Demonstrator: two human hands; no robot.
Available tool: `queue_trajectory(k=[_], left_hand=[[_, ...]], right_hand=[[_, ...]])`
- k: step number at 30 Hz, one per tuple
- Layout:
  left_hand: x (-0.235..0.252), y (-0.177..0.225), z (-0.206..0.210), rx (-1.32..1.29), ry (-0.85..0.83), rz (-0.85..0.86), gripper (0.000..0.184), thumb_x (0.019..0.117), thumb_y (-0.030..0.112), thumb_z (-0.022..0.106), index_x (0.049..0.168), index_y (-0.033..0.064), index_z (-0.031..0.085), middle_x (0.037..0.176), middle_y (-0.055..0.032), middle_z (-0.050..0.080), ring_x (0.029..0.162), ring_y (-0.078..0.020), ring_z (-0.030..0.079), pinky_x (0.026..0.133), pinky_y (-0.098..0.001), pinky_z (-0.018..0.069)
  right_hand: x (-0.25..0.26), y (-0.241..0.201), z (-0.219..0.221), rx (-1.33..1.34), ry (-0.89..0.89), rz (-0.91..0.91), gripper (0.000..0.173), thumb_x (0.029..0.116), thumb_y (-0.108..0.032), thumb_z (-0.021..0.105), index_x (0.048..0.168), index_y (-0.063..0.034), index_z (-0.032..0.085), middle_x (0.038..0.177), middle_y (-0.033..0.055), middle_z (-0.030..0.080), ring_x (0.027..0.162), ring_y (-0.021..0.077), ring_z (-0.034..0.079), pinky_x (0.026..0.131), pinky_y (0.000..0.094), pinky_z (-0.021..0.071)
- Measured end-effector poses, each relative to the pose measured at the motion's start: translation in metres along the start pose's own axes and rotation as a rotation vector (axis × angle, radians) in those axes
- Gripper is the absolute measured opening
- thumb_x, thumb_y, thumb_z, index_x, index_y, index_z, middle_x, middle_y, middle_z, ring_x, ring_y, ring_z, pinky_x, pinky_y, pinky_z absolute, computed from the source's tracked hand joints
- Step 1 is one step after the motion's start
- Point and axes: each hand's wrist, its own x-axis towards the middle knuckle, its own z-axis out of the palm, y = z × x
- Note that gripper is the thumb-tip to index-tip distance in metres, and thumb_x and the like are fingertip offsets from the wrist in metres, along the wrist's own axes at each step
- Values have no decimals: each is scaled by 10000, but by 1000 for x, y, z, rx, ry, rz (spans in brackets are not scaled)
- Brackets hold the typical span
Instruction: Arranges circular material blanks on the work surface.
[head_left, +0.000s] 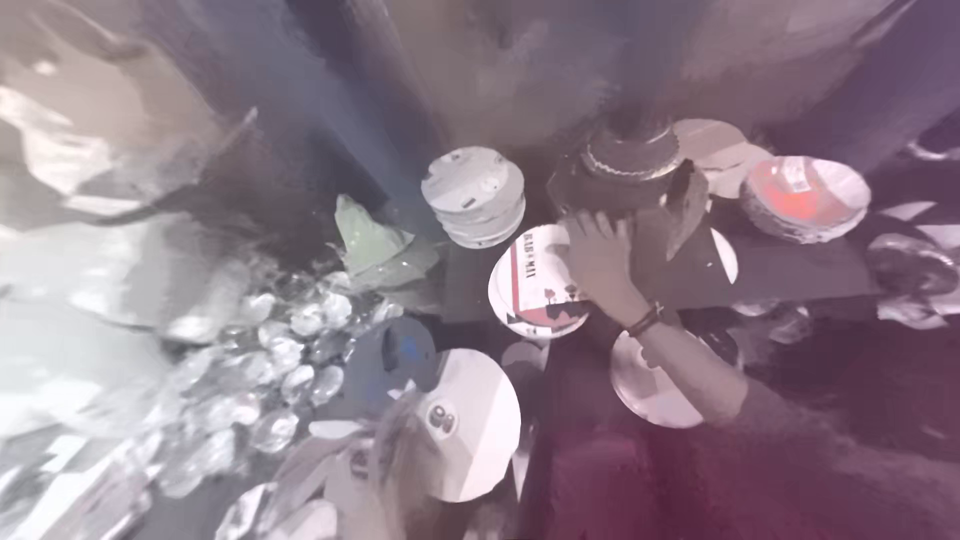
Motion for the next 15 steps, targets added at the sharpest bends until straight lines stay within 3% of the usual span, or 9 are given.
queue_trajectory(k=[1, 3, 5, 7, 9, 10, 11, 13, 15], left_hand=[[1, -1, -2, -33, 2, 3, 311, 976, -34, 366, 1154, -29, 622, 1057, 31, 712, 953, -24, 668, 868, -215, 557], [6, 0, -1, -74, -51, 15, 334, 970, -32, 352, 1109, 3, 655, 1020, 34, 730, 922, -44, 685, 838, -234, 575], [6, 2, 8, -98, -133, 20, 349, 979, 5, 358, 1115, 29, 678, 1083, 27, 725, 988, -60, 679, 880, -247, 569], [6, 3, 22, -149, -209, 1, 345, 1041, 181, 394, 1123, 83, 714, 1124, 31, 731, 1035, -70, 678, 912, -254, 560], [4, 4, 35, -188, -263, -40, 438, 1045, 449, 456, 1133, 121, 733, 1120, 31, 737, 1049, -78, 679, 933, -270, 554], [1, 7, 46, -179, -251, -53, 444, 1041, 471, 456, 1115, 128, 727, 1054, 54, 746, 985, -53, 694, 887, -252, 575], [-1, 13, 58, -156, -220, -60, 365, 1060, 383, 462, 1090, 115, 708, 962, 81, 745, 895, -26, 702, 815, -227, 593], [-1, 23, 77, -118, -119, -71, 222, 1017, 49, 444, 1034, 43, 665, 801, 79, 736, 715, -18, 710, 660, -209, 615], [1, 28, 77, -75, -28, -76, 211, 1001, -6, 436, 1071, 17, 634, 773, 86, 712, 679, -11, 696, 628, -202, 610]], right_hand=[[-1, 1, -5, 97, 56, -7, 399, 999, -227, 666, 1328, -12, 597, 1352, 215, 613, 1248, 431, 576, 1001, 648, 434], [7, 10, -11, 454, 243, 5, 224, 1017, -136, 588, 1185, 6, 632, 990, 132, 702, 854, 235, 685, 757, 427, 560], [8, 23, -31, 894, 253, 74, 112, 1059, -106, 496, 1093, -54, 589, 800, -49, 620, 650, -6, 594, 615, 183, 537], [-6, 25, -56, 1123, 115, 131, 113, 1071, -111, 479, 1026, -117, 582, 748, -95, 580, 587, -51, 545, 550, 126, 496], [-24, 13, -56, 1102, -1, 19, 83, 1011, -54, 557, 974, -86, 624, 662, -83, 575, 504, -47, 498, 457, 119, 442], [-34, 1, -51, 1021, -48, -53, 51, 966, -46, 603, 942, -44, 648, 655, -51, 584, 513, -26, 506, 466, 139, 443], [-43, -12, -44, 898, -69, -109, 96, 948, -92, 638, 903, -20, 683, 671, -9, 610, 556, 5, 543, 514, 173, 466], [-48, -27, -30, 662, 39, -191, 183, 953, -181, 640, 868, -45, 728, 740, 40, 675, 666, 70, 627, 618, 233, 517], [-32, -20, -22, 438, 109, -185, 282, 981, -284, 646, 1067, -35, 748, 999, 135, 723, 948, 262, 699, 847, 439, 574]])
